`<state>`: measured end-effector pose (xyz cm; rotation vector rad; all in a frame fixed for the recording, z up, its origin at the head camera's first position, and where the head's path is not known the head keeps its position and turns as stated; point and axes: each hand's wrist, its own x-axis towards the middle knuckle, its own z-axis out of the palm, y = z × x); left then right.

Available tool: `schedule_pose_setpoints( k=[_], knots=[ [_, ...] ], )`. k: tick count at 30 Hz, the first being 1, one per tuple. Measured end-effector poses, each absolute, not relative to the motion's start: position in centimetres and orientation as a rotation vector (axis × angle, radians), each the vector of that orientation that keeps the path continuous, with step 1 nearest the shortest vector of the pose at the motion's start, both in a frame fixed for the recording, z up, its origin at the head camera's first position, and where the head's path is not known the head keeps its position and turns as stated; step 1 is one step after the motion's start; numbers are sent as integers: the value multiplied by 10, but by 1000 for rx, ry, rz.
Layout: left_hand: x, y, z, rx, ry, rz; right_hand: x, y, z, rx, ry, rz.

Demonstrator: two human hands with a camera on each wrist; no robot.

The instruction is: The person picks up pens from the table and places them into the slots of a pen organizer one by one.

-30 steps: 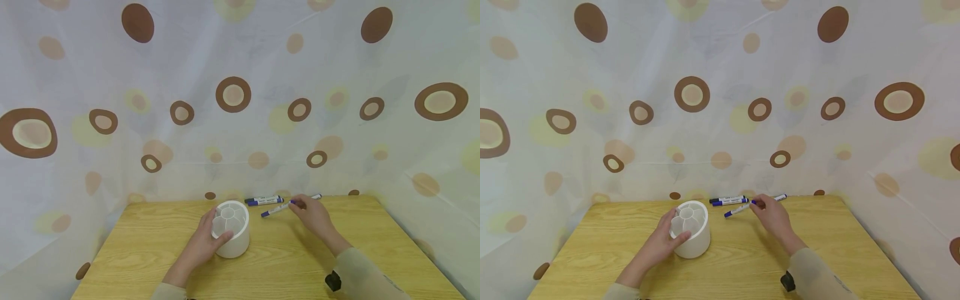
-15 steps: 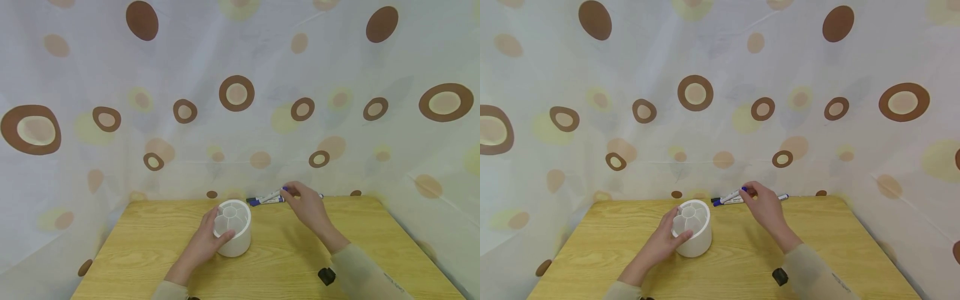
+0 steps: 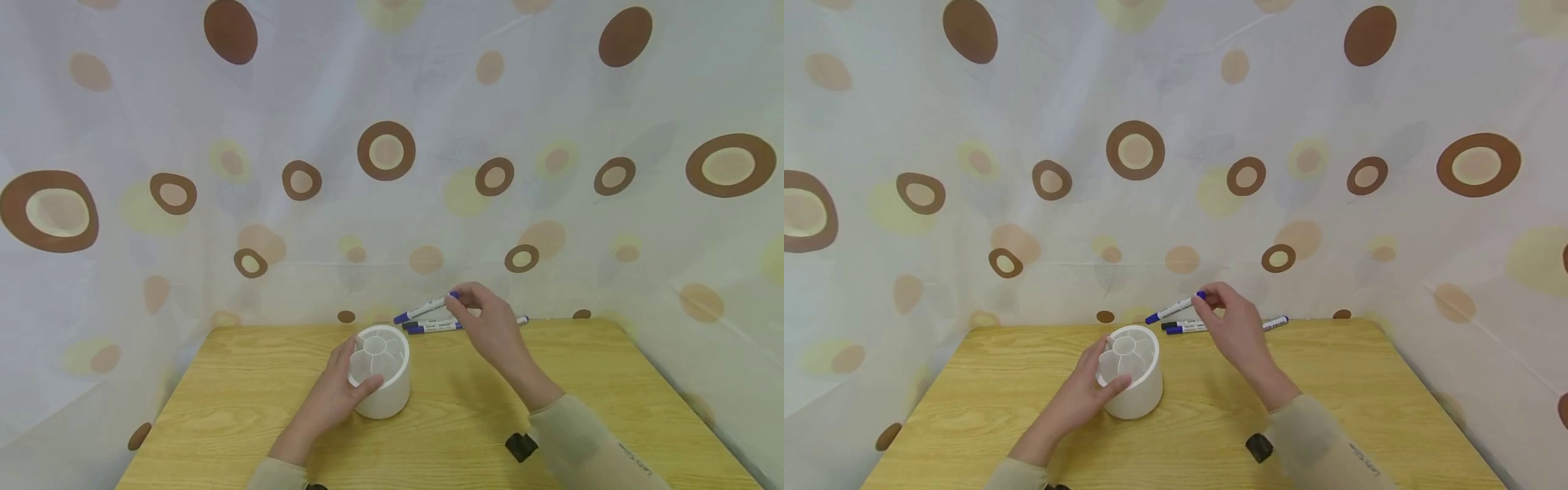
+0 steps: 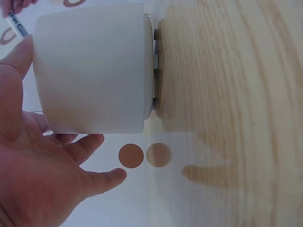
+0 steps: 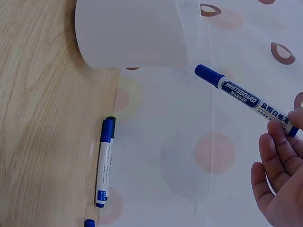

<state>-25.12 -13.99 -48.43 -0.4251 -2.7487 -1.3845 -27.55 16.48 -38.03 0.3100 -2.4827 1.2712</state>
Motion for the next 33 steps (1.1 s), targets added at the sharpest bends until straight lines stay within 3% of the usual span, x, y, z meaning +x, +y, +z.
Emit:
schedule_pose_setpoints(
  k=[33],
  knots=[
    [-250,-141,-483,-425,-2738,-1433,-278,131,-375,400,-2497,1278]
  ],
)
